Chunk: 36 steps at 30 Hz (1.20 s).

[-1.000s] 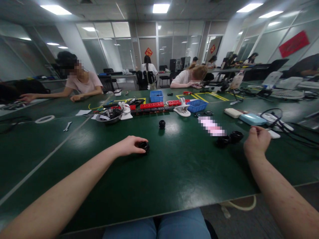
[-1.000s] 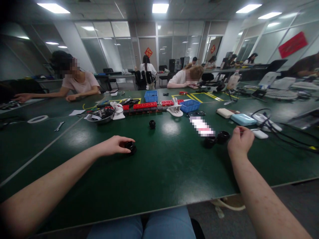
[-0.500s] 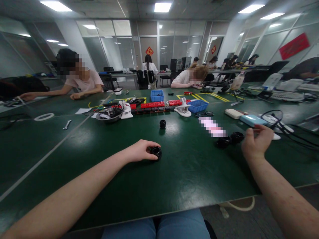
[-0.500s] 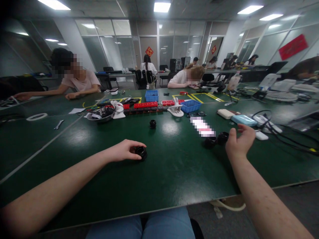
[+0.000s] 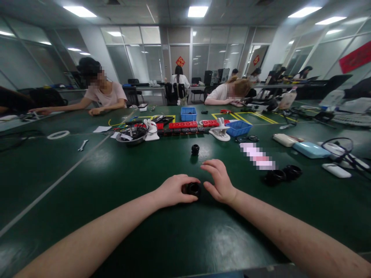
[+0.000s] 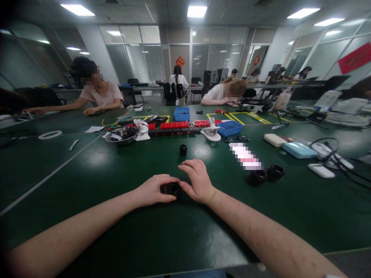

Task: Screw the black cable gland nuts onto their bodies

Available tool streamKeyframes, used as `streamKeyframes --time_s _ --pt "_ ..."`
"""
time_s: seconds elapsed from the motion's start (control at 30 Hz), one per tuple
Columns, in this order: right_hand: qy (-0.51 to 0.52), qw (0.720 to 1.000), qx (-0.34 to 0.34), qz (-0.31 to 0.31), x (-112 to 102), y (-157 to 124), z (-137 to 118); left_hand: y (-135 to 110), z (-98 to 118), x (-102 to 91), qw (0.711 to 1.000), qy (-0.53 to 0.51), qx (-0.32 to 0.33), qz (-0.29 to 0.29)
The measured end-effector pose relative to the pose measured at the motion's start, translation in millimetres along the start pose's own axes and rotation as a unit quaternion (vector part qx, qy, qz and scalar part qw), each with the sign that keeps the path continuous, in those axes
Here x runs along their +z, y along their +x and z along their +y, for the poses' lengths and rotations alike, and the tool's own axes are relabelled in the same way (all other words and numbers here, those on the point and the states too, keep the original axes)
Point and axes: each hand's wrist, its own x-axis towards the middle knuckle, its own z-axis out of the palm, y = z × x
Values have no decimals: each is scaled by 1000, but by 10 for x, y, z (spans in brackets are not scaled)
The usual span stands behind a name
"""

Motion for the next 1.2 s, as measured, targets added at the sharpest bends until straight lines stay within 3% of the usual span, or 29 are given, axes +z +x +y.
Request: streamKeyframes --time_s 0.13,0.23,0.47,0.73,0.93,1.2 --pt "92 988 118 37 192 -1 133 -1 -39 75 999 -9 7 35" --pt "134 979 148 42 301 21 140 36 -72 118 998 -1 16 60" --pt "185 969 158 49 464 124 94 120 -141 137 993 51 29 98" --pt "153 980 129 -16 353 98 57 159 -184 144 991 40 34 124" --pt "115 981 146 -45 363 105 52 171 -202 165 992 -2 45 114" --pt "67 983 139 -94 348 113 58 142 -201 173 994 16 42 96"
